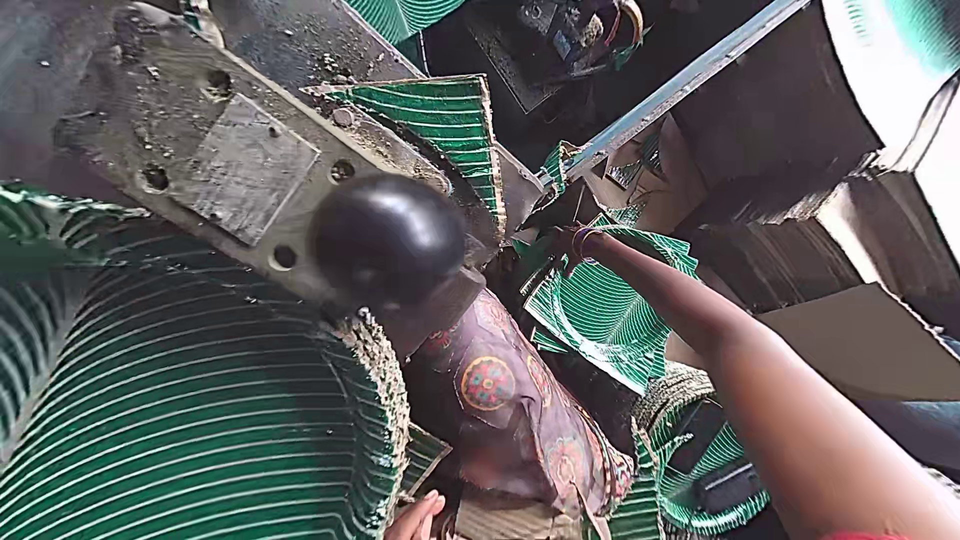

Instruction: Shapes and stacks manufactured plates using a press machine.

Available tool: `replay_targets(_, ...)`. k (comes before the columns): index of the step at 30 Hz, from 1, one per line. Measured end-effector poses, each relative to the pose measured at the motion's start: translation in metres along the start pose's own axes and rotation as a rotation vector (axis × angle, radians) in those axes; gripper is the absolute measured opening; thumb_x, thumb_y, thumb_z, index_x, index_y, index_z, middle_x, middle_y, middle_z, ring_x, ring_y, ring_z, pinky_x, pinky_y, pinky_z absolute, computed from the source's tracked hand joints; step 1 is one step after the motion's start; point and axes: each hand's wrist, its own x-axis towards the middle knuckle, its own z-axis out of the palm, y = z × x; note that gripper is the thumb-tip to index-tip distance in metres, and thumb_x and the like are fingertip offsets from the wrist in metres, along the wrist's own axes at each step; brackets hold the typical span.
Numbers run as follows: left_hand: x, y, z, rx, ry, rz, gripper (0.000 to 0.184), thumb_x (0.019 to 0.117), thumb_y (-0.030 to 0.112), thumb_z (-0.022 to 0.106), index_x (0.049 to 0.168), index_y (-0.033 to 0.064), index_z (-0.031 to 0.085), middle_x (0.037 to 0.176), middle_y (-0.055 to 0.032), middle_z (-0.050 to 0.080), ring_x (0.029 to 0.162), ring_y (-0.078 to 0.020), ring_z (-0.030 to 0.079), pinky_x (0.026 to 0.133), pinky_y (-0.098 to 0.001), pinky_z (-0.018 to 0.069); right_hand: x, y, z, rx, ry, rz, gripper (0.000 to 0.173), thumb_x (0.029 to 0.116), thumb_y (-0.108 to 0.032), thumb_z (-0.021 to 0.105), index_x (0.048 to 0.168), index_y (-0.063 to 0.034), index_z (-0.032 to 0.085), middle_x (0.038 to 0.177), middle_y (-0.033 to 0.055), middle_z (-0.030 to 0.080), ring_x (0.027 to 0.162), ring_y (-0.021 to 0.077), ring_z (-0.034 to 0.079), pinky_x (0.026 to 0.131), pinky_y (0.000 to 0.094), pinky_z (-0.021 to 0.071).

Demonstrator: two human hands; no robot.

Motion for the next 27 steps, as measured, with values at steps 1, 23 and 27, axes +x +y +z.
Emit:
replay_targets(1, 0.000, 0.000, -0.002, -0.011, -0.010, -0.002, 0.025, 0.1053, 0.007, 0.052, 0.107, -0.0137, 0.067, 0.098, -0.0218, 0.074, 0.096, -0.0122, 0.071, 0.092, -0.0216, 0.0541, 0.012, -0.004, -0.001, 0.011, -0.003, 0.016, 0.072, 0.0747, -0.045, 0.089, 0.131, -0.0076, 0.066, 0.141, 0.0229, 0.057, 0.128, 0.0455, 0.054, 0.104, 0.0697, 0.0400)
replay_targets(23, -0.020, 0.061, -0.003, 0.088, 0.064, 0.680, 0.029, 0.1046, 0.030, 0.054, 0.125, 0.0155, 0.069, 0.125, -0.0038, 0.070, 0.124, -0.0166, 0.061, 0.103, -0.0331, 0.0521, -0.385, -0.051, 0.005, -0.135, 0.748, 0.108, 0.027, 0.0921, -0.027, 0.076, 0.113, -0.0097, 0.072, 0.105, 0.0151, 0.073, 0.099, 0.0373, 0.071, 0.085, 0.0576, 0.0541)
replay_targets(27, -0.023, 0.139, -0.012, 0.229, 0.162, 0.959, 0.054, 0.0988, 0.047, 0.062, 0.146, 0.0225, 0.052, 0.155, -0.0048, 0.049, 0.148, -0.0282, 0.039, 0.116, -0.0547, 0.0370, -0.510, -0.132, -0.014, -0.412, 1.126, -0.002, 0.023, 0.0892, -0.020, 0.073, 0.108, -0.0073, 0.072, 0.085, 0.0151, 0.070, 0.077, 0.0376, 0.070, 0.066, 0.0549, 0.0553)
